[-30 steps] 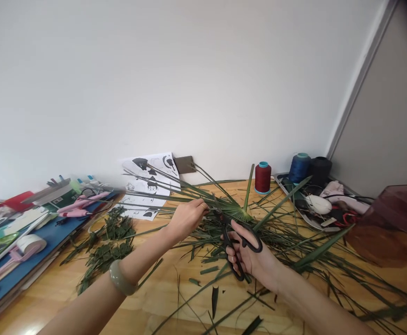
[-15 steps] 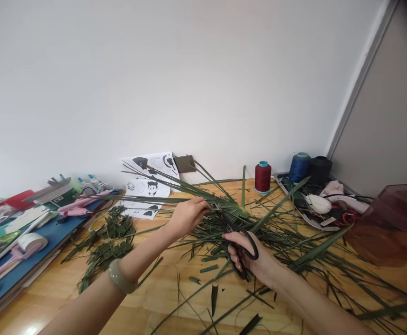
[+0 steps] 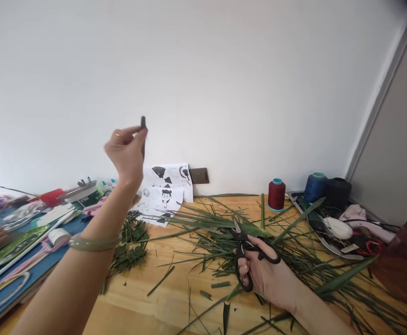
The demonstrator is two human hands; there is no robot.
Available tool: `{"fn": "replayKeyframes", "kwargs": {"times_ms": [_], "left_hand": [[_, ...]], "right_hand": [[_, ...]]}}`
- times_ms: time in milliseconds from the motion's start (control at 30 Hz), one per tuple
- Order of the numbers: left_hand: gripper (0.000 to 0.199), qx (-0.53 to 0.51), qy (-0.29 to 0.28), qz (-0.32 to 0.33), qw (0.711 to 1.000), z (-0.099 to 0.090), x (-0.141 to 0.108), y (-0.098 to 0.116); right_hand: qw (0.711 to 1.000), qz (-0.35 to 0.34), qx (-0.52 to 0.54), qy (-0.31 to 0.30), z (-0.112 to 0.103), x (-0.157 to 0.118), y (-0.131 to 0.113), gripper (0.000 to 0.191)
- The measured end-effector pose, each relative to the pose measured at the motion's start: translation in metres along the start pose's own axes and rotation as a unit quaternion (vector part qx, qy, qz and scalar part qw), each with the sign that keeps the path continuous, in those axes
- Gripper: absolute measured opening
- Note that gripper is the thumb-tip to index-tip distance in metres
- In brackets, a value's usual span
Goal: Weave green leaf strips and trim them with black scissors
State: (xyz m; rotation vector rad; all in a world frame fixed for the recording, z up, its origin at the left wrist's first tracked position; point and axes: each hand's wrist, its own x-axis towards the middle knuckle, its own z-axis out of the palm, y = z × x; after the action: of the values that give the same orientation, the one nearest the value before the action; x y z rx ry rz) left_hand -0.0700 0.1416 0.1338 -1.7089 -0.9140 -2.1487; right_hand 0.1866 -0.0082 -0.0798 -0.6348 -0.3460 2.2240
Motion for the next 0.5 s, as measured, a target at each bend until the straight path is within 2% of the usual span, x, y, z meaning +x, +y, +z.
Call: {"fn": "replayKeyframes", "kwargs": {"times_ms": [33, 100, 200, 233, 300, 367, 433, 500], "left_hand": [[0.013, -0.028, 0.028, -0.009, 0.999, -0.004, 0.006, 0.013], [0.010, -0.079, 0.009, 0.013, 0.997, -0.013, -0.002, 0.044], [0.014, -0.106, -0.076, 0.037, 0.991, -0.029, -0.060, 0.084], [0.017, -0.116, -0.134, 0.029, 0.984, -0.035, -0.086, 0.092], [0.025, -0.169, -0.235, 0.010, 0.957, -0.046, -0.135, 0.101], [0.030, -0.196, -0.282, 0.025, 0.939, -0.054, -0.172, 0.101], [0.030, -0.174, -0.300, 0.087, 0.934, -0.059, -0.193, 0.098], [0.027, -0.153, -0.308, 0.158, 0.926, -0.063, -0.200, 0.095]], "right_hand": [[1.000, 0.000, 0.015, -0.011, 0.004, -0.002, 0.001, 0.035], [0.998, 0.007, 0.053, -0.034, 0.013, -0.008, 0.003, 0.033], [0.992, 0.027, 0.102, -0.063, 0.027, -0.019, 0.007, 0.028], [0.992, 0.029, 0.104, -0.068, 0.031, -0.022, 0.008, 0.026], [0.993, 0.025, 0.097, -0.066, 0.037, -0.029, 0.012, 0.022], [0.996, 0.026, 0.068, -0.052, 0.041, -0.035, 0.015, 0.019], [0.998, 0.041, 0.022, -0.031, 0.043, -0.041, 0.019, 0.019], [0.999, 0.051, -0.009, -0.015, 0.045, -0.046, 0.024, 0.020]]}}
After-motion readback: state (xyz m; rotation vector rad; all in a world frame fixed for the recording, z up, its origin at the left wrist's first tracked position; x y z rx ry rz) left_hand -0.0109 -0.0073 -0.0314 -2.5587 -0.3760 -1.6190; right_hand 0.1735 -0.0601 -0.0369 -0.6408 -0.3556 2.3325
